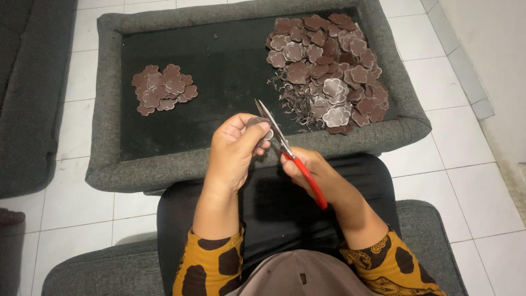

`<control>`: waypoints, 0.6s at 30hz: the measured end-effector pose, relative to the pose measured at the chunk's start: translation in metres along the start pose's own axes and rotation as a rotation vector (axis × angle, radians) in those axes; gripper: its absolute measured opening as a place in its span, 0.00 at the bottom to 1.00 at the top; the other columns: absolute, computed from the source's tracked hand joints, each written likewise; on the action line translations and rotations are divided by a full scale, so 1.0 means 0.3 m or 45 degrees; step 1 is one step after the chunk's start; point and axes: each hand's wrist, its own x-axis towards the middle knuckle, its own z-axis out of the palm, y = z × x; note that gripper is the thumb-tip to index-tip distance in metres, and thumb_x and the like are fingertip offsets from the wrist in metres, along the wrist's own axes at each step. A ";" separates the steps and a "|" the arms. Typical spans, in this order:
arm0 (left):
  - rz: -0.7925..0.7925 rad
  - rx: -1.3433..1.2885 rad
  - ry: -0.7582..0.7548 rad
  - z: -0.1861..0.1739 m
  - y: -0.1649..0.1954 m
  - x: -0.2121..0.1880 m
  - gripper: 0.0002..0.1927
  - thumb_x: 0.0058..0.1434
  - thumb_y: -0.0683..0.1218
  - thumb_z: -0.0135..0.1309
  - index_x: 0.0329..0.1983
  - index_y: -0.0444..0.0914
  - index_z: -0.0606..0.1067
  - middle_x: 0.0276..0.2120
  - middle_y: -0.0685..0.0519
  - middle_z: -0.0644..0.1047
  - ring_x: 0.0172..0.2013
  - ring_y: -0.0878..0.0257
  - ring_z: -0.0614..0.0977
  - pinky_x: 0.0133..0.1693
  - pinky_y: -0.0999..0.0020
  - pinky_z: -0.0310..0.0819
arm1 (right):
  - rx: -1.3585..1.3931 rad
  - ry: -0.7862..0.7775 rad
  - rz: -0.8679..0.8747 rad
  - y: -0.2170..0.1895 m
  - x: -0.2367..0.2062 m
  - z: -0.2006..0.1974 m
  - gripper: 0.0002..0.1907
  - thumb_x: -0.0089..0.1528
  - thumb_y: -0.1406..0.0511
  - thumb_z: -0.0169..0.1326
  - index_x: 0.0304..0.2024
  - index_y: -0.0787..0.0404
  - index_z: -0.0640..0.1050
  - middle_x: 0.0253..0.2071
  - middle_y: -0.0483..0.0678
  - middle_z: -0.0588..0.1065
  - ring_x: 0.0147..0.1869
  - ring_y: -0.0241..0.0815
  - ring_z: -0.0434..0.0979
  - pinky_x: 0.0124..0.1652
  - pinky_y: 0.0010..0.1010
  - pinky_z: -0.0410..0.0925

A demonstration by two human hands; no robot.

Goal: The person sits at a low table holding a flower-shaped fabric piece in one hand and red-handled scissors in the other, trimming excess material from the edges of each piece. Trimmed pieces are placed in a pile on the left side of the table while offcuts accumulate near the untrimmed pile.

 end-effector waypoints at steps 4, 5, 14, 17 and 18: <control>-0.005 0.004 0.019 -0.002 0.002 0.000 0.04 0.63 0.41 0.59 0.36 0.35 0.76 0.30 0.55 0.79 0.28 0.71 0.77 0.31 0.78 0.70 | -0.006 0.009 0.005 -0.002 0.000 0.002 0.21 0.69 0.50 0.49 0.32 0.58 0.68 0.24 0.36 0.61 0.27 0.27 0.57 0.25 0.23 0.56; -0.006 -0.003 0.019 -0.002 0.002 0.000 0.04 0.63 0.41 0.59 0.36 0.35 0.76 0.30 0.55 0.79 0.28 0.71 0.77 0.31 0.78 0.70 | -0.002 0.008 0.010 -0.002 0.000 0.002 0.20 0.69 0.50 0.49 0.32 0.58 0.68 0.24 0.36 0.60 0.27 0.27 0.57 0.25 0.23 0.56; -0.022 0.025 0.041 -0.004 0.011 0.003 0.03 0.62 0.40 0.58 0.35 0.35 0.75 0.30 0.54 0.79 0.28 0.71 0.77 0.30 0.78 0.70 | -0.145 0.028 -0.051 -0.010 0.003 0.000 0.18 0.70 0.55 0.49 0.31 0.59 0.67 0.26 0.36 0.61 0.31 0.28 0.59 0.29 0.24 0.59; -0.012 -0.003 0.040 -0.007 0.007 0.004 0.04 0.61 0.39 0.59 0.35 0.35 0.75 0.30 0.53 0.80 0.28 0.71 0.77 0.30 0.79 0.70 | -0.247 0.037 -0.105 -0.013 0.005 -0.001 0.19 0.71 0.54 0.49 0.31 0.59 0.67 0.26 0.37 0.61 0.32 0.29 0.59 0.30 0.25 0.60; -0.006 0.009 0.040 -0.009 0.005 0.004 0.04 0.61 0.39 0.59 0.35 0.35 0.75 0.30 0.53 0.79 0.28 0.71 0.77 0.30 0.79 0.70 | -0.265 0.044 -0.105 -0.012 0.007 0.000 0.19 0.70 0.54 0.50 0.31 0.59 0.67 0.26 0.37 0.61 0.32 0.29 0.59 0.30 0.25 0.61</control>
